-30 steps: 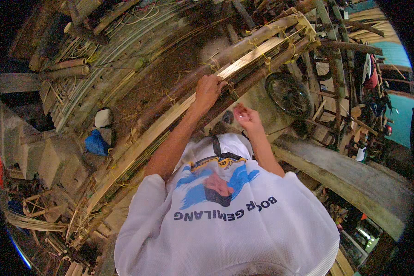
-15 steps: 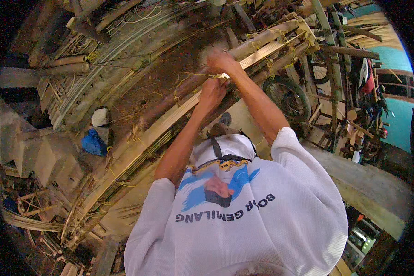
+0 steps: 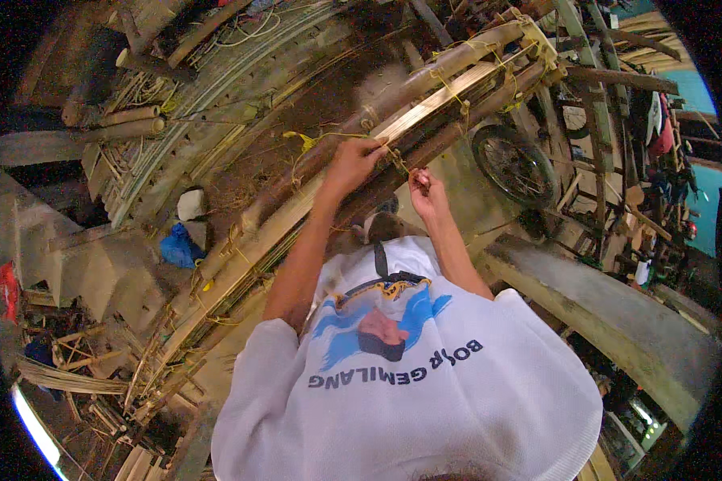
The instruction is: The person repeatedly ties yellow string around a bundle of thin bamboo strips that are clamped in a wooden jig. They wrap the string around the bundle, pull it tight, and tie knots to secure the strips together.
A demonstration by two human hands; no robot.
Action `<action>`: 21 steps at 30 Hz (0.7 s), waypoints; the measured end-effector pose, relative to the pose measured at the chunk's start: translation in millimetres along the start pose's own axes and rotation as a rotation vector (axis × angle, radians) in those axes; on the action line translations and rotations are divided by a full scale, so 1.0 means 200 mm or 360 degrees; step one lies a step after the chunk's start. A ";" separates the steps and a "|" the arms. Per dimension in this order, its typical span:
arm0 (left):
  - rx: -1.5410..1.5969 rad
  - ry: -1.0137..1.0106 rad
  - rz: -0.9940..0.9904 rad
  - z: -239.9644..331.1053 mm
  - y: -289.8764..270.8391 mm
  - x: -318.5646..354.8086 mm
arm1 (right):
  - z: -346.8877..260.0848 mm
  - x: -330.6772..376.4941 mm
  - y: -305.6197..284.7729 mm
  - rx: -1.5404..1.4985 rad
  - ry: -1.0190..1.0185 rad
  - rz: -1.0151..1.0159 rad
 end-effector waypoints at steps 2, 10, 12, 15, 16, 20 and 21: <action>0.0744 -0.0076 0.0233 0.12 -0.13 -0.05 | 0.00 0.14 0.14 -0.0068 -0.0017 0.0178; 0.1994 -0.0523 -0.0136 -0.59 -0.09 -0.54 | -0.01 0.22 0.17 0.0002 -0.0043 -0.0100; 0.1920 -0.0676 -0.0084 -0.68 -0.03 -0.56 | -0.01 0.21 0.13 0.0039 -0.0112 -0.0092; 0.0992 -0.0870 0.0102 -0.43 -0.18 -0.52 | 0.05 0.30 0.04 0.0169 -0.0146 0.0076; 0.0666 -0.0842 -0.0082 -0.33 -0.28 -0.48 | 0.10 0.34 -0.05 0.0216 -0.0065 0.0108; -0.0275 -0.0409 -0.0591 -0.06 -0.66 -0.03 | 0.59 0.56 -0.34 0.0911 0.0836 -0.0038; -0.0283 -0.0290 -0.0739 0.05 -0.70 0.18 | 0.74 0.66 -0.29 0.0641 0.1252 -0.0004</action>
Point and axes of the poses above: each hand's wrist, its own x-axis away from the middle knuckle, its own y-axis out of the palm, z = x × y, the point moved 5 cm from there along -x, towards the middle knuckle, and after that the axes turned 4 degrees about -x, right-handed, at the moved point
